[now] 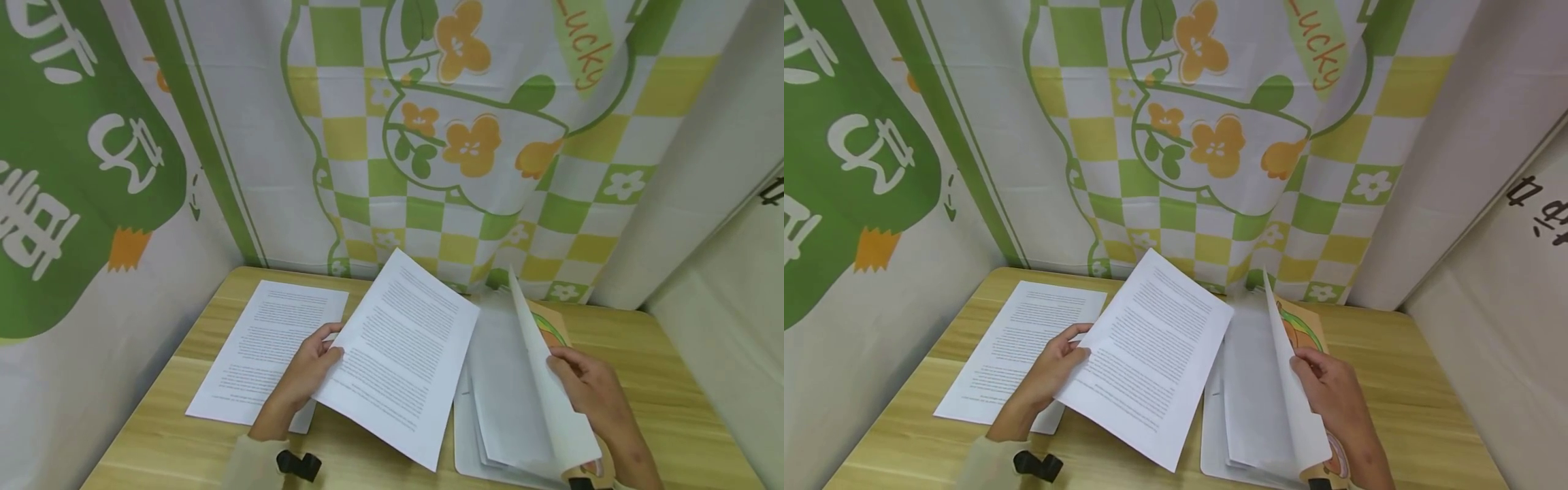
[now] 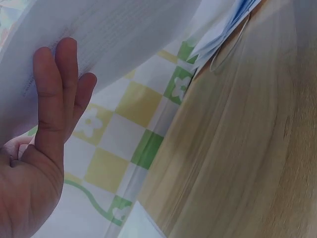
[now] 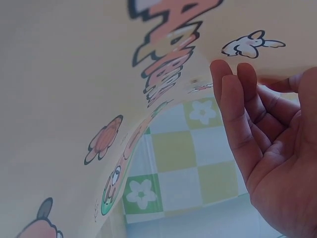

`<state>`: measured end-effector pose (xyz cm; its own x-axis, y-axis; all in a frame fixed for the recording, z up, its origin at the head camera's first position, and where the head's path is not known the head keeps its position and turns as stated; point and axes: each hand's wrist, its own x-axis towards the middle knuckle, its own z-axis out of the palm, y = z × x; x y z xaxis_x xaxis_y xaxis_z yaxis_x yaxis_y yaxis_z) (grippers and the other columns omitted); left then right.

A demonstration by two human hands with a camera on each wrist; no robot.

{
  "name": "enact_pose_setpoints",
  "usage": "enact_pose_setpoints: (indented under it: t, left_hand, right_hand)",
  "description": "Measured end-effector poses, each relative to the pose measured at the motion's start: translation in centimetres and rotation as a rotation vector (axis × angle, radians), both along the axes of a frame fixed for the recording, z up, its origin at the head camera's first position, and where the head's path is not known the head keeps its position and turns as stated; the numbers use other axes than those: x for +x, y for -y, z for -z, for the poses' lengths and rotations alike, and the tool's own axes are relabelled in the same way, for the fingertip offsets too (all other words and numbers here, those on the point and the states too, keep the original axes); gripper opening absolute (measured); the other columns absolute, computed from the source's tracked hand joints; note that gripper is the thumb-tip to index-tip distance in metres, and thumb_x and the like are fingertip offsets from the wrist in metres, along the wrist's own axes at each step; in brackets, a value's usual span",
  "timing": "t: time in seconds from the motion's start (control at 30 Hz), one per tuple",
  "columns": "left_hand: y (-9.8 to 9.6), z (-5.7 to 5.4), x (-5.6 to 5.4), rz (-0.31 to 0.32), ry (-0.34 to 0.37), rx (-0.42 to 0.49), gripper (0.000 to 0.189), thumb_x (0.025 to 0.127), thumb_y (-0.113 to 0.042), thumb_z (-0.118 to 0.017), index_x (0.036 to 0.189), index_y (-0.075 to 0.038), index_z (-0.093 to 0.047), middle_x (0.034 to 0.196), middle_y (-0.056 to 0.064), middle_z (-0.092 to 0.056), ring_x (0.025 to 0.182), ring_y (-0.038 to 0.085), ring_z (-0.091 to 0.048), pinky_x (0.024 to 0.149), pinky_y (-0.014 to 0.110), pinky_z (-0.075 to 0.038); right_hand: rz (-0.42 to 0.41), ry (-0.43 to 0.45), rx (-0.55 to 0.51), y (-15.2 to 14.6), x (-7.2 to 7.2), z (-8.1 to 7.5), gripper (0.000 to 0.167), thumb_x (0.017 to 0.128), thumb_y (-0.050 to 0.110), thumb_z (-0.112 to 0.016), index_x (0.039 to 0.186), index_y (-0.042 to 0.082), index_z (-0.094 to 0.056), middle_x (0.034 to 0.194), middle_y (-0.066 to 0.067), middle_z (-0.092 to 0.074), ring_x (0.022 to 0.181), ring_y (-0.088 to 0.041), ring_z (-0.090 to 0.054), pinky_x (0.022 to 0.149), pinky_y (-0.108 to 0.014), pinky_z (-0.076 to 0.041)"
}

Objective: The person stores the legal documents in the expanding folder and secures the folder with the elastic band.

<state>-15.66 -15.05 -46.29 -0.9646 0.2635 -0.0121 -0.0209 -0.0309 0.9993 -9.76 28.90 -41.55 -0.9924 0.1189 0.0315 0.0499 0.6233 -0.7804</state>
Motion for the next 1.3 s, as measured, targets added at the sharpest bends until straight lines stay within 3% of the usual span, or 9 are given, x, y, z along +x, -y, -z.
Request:
enact_pose_setpoints:
  t: [0.07,0.3,0.53,0.87,1.3]
  left_hand:
    - [0.2,-0.1,0.1,-0.006,0.000,-0.004,0.044,0.100,0.003,-0.045,0.144,0.005,-0.046,0.098,0.020,-0.070,0.072,0.025,-0.072,0.055,0.033,-0.057]
    - [0.8,-0.3,0.3,-0.014,-0.026,0.000,0.043,0.100,0.003,-0.045,0.143,0.005,-0.046,0.100,0.022,-0.070,0.074,0.026,-0.072,0.056,0.034,-0.058]
    - [0.9,-0.2,0.3,0.025,-0.027,0.022,0.043,0.101,0.003,-0.044,0.143,0.004,-0.046,0.100,0.021,-0.071,0.074,0.027,-0.073,0.056,0.035,-0.058]
    - [0.3,-0.3,0.0,0.068,-0.015,-0.017,0.044,0.103,0.000,-0.045,0.146,0.006,-0.042,0.100,0.021,-0.070,0.073,0.027,-0.073,0.055,0.034,-0.058]
    - [-0.4,-0.4,-1.1,0.092,0.014,-0.003,0.044,0.102,-0.001,-0.044,0.146,0.005,-0.043,0.099,0.019,-0.070,0.073,0.025,-0.072,0.055,0.034,-0.058]
  right_hand:
    - [0.001,-0.002,0.002,0.0,0.0,0.0,0.050,0.107,0.035,-0.055,0.134,-0.006,-0.063,0.087,-0.007,-0.069,0.060,-0.016,-0.058,0.053,-0.032,-0.052]
    - [-0.001,-0.001,0.004,0.1,0.1,-0.2,0.050,0.107,0.037,-0.054,0.134,-0.005,-0.064,0.080,-0.007,-0.065,0.058,-0.017,-0.057,0.053,-0.033,-0.051]
    - [0.003,-0.002,0.013,0.2,0.1,-0.1,0.049,0.107,0.037,-0.054,0.133,-0.004,-0.064,0.073,-0.006,-0.060,0.055,-0.017,-0.054,0.052,-0.032,-0.050]
    - [0.012,0.019,0.027,0.2,0.2,-0.2,0.051,0.107,0.039,-0.054,0.135,-0.003,-0.064,0.079,-0.007,-0.064,0.058,-0.017,-0.056,0.054,-0.032,-0.051]
    - [0.014,0.022,0.034,0.3,0.0,-0.2,0.050,0.107,0.038,-0.054,0.135,-0.003,-0.064,0.078,-0.007,-0.063,0.057,-0.017,-0.055,0.054,-0.032,-0.051]
